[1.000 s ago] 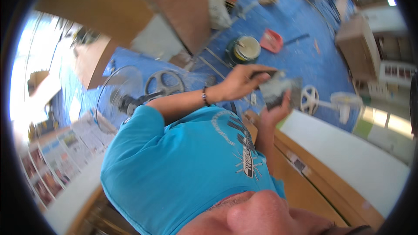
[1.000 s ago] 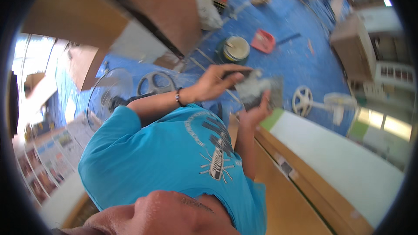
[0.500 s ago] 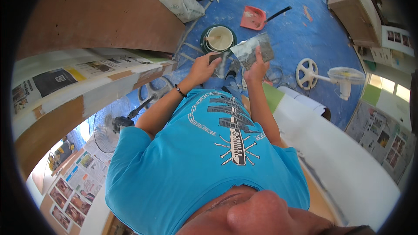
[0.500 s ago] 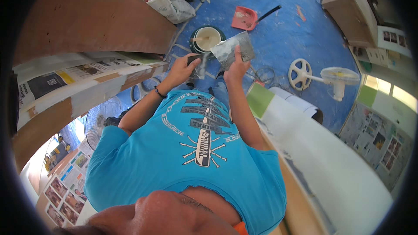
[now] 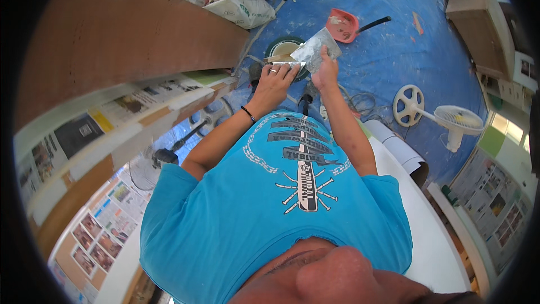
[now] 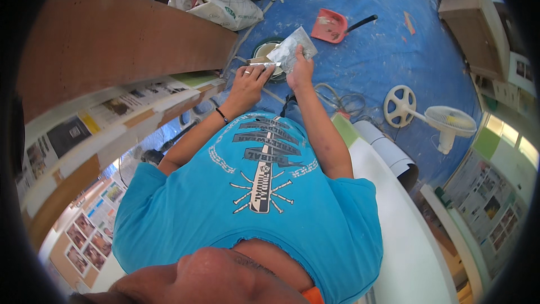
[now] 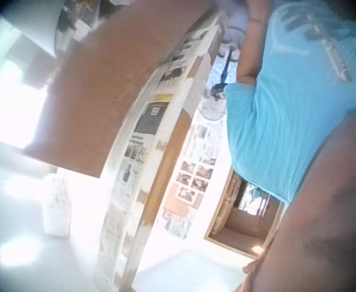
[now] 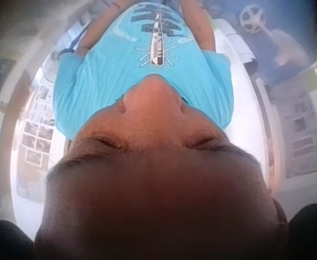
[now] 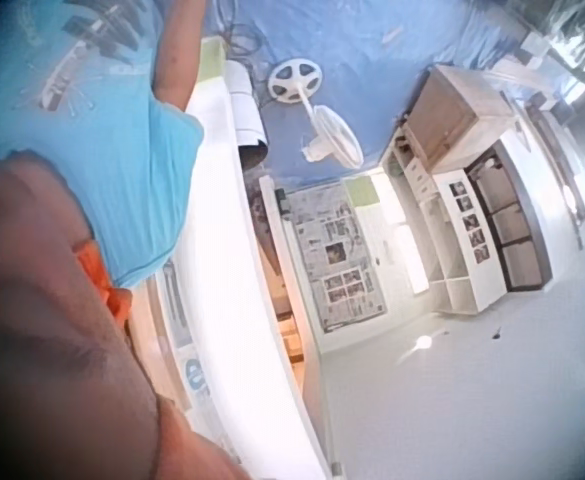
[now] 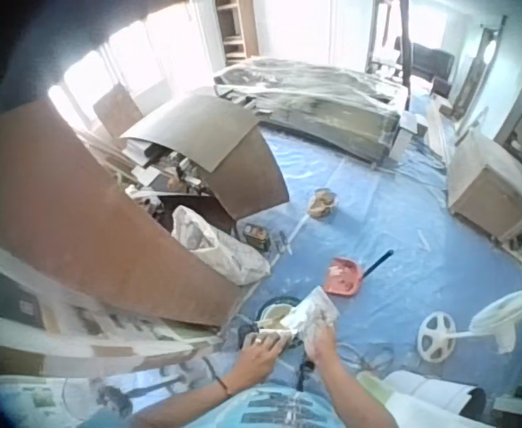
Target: The person applies plaster to a vertical wooden surface using a putty knife and a hawk. They repeatedly scoop plaster from a bucket, spread it onto the wood, and smooth the surface. Another person is visible in the background moving materials.
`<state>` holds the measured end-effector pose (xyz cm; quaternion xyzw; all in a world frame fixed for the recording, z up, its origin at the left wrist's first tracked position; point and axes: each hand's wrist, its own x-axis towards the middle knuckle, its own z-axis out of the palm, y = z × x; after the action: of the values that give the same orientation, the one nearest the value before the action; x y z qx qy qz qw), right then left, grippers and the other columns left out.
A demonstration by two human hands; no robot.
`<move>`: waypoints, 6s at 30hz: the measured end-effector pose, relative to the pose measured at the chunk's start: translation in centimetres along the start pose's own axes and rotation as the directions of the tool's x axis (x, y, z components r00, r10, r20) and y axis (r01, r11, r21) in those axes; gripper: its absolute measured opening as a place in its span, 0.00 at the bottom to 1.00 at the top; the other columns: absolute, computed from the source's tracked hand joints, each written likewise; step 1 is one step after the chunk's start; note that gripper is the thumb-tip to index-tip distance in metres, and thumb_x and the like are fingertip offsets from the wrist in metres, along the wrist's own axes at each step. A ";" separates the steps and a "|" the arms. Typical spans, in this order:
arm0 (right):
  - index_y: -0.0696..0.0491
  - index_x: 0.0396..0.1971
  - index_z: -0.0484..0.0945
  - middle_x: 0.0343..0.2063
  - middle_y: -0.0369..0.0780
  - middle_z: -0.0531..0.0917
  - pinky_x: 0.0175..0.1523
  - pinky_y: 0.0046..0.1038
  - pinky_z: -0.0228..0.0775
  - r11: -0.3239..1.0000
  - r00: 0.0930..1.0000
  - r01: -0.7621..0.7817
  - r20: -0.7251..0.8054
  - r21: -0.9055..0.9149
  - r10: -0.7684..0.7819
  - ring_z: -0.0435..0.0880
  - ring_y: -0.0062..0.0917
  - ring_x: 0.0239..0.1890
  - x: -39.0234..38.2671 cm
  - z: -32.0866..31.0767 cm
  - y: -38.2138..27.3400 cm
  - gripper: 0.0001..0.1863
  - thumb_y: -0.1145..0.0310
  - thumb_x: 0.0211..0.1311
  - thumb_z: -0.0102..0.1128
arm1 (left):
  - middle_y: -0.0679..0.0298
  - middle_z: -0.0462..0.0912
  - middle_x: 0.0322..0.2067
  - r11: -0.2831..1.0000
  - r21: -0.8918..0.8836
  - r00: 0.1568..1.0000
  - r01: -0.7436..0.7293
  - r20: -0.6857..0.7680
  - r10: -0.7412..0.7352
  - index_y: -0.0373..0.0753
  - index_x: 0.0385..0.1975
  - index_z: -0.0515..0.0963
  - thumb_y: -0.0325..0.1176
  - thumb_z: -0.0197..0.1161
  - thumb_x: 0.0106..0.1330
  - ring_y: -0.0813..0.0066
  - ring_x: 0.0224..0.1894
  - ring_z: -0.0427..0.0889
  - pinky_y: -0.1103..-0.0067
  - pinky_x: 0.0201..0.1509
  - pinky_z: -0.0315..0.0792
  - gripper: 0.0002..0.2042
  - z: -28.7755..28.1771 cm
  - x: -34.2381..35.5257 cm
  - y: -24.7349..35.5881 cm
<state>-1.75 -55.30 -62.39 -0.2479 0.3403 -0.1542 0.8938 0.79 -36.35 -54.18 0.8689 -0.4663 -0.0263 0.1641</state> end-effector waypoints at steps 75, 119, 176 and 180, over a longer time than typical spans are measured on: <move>0.59 0.51 0.77 0.41 0.43 0.84 0.42 0.38 0.82 0.917 0.928 -0.215 -0.362 -0.337 0.085 0.86 0.30 0.39 -2.8 -1.7 4.8 0.14 0.63 0.78 0.55 | 0.54 0.78 0.49 0.882 -0.463 0.996 0.085 0.049 -0.070 0.40 0.64 0.73 0.15 0.56 0.56 0.51 0.52 0.76 0.62 0.58 0.71 0.31 6.7 -2.4 -1.9; 0.46 0.64 0.78 0.56 0.41 0.81 0.61 0.37 0.74 0.199 0.738 0.669 0.606 -0.716 -0.298 0.79 0.40 0.57 -8.2 -0.7 5.9 0.30 0.82 0.62 0.57 | 0.67 0.70 0.22 -0.896 -0.008 0.339 0.444 0.927 0.160 0.45 0.35 0.73 0.45 0.55 0.74 0.86 0.14 0.62 0.87 0.15 0.53 0.11 17.7 -2.5 -11.6; 0.53 0.58 0.73 0.35 0.39 0.81 0.23 0.21 0.70 0.820 0.889 -0.456 0.231 0.345 0.397 0.77 0.20 0.25 -0.9 -5.0 -1.1 0.17 0.63 0.75 0.57 | 0.63 0.82 0.38 0.486 -0.837 0.809 0.253 -0.092 -0.580 0.37 0.46 0.74 0.25 0.70 0.66 0.73 0.37 0.82 0.77 0.40 0.76 0.13 -3.4 3.1 -5.3; 0.58 0.55 0.74 0.28 0.39 0.78 0.19 0.19 0.68 0.777 0.815 -0.563 0.342 0.281 0.467 0.75 0.18 0.21 -1.2 -2.9 -2.4 0.16 0.64 0.75 0.53 | 0.57 0.81 0.40 0.825 -0.477 0.917 -0.302 -0.382 0.115 0.39 0.52 0.77 0.22 0.69 0.62 0.57 0.43 0.83 0.67 0.46 0.77 0.18 -5.7 4.9 0.1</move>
<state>-4.88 -57.74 -62.33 0.0108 0.2430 0.0700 0.9675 4.56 -38.96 -48.27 0.7244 -0.4995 0.0141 0.4750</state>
